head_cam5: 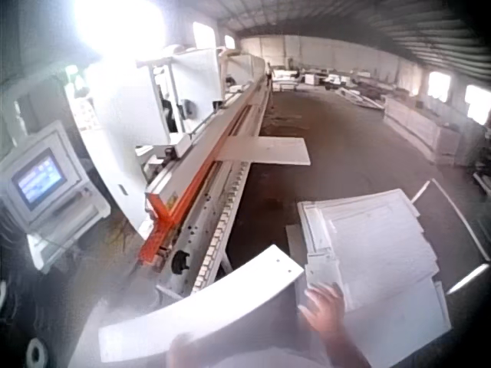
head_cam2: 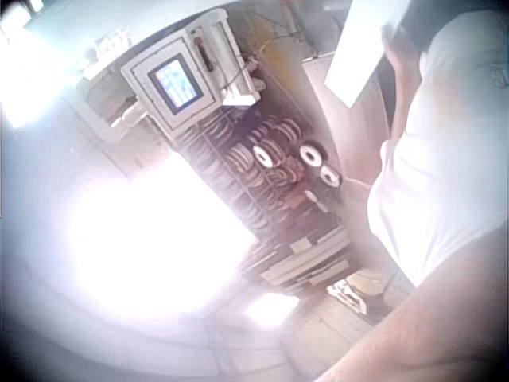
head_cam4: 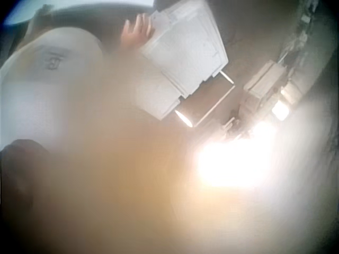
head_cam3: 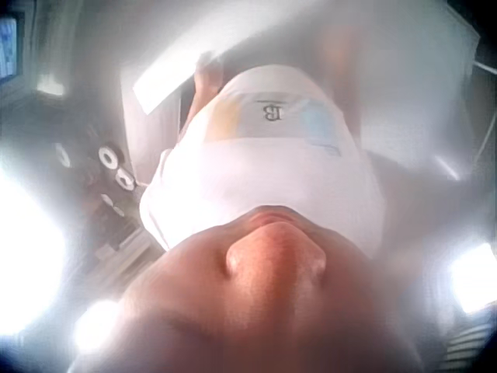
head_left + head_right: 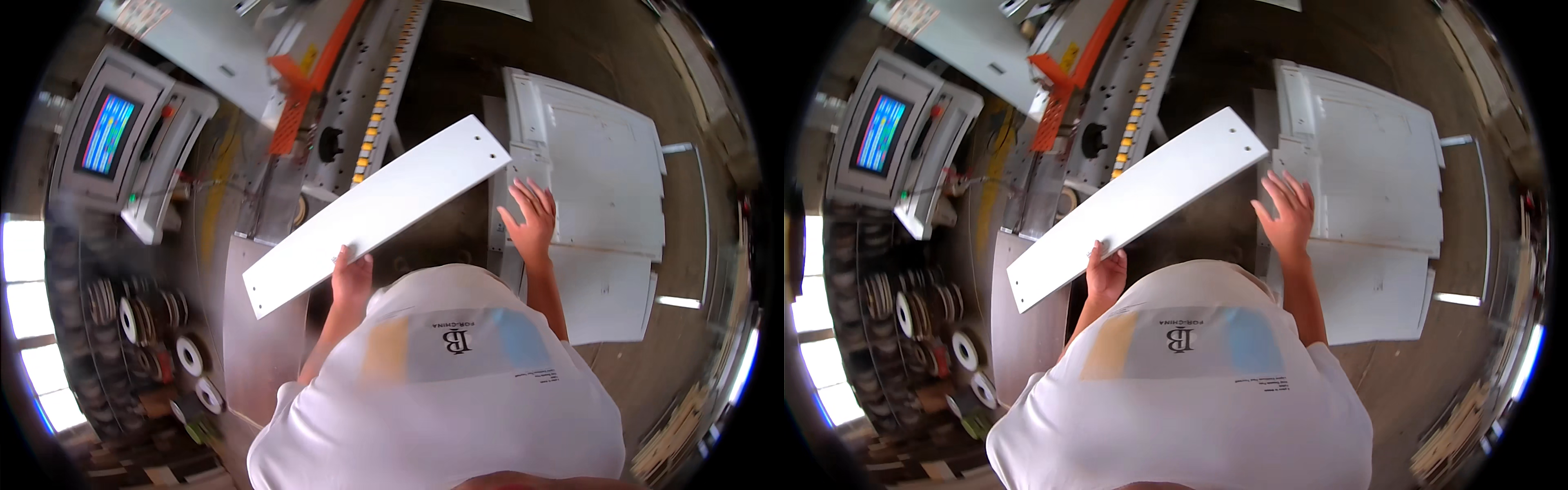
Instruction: The person picks up white rectangular panels from a stack and places them onto a conveyor belt. They handle the panels one at a time, aligning them before feeding them into the machine. The person repeats this process, moving panels from the stack to the conveyor.
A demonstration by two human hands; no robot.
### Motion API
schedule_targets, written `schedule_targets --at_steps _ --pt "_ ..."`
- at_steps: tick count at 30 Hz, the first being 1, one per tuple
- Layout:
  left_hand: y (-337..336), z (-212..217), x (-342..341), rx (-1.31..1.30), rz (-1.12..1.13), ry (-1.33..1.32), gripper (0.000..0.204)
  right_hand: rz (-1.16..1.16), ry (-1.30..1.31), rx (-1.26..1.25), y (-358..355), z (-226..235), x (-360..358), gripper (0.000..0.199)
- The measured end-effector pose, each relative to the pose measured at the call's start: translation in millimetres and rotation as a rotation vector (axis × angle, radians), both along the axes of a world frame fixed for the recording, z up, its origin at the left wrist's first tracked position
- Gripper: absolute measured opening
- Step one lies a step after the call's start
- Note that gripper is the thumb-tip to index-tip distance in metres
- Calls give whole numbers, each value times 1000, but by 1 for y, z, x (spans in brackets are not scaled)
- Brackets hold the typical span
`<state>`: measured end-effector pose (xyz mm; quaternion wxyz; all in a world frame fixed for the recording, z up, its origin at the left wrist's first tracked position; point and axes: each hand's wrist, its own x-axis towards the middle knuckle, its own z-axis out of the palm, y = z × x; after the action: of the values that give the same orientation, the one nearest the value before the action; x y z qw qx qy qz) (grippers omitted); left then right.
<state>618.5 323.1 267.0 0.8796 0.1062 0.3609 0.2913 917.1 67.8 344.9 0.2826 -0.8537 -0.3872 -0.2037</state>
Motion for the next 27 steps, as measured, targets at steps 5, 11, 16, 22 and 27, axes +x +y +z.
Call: schedule_targets --at_steps 5,11,16,22,27 --pt "54 -44 -58 35 260 71 20 126 175 -82 -4 -40 -9 35" --pt "108 -64 -91 -46 452 -31 23 146 443 -132 8 -59 -22 28" --pt "126 -41 -74 107 3 187 23 176 539 -191 15 -71 -26 30" --pt "146 -27 -57 1767 -273 1310 26 56 783 -250 4 -103 -34 35" --pt "186 -60 -66 1955 -215 1469 33 -23 984 -298 -41 -167 -54 38"
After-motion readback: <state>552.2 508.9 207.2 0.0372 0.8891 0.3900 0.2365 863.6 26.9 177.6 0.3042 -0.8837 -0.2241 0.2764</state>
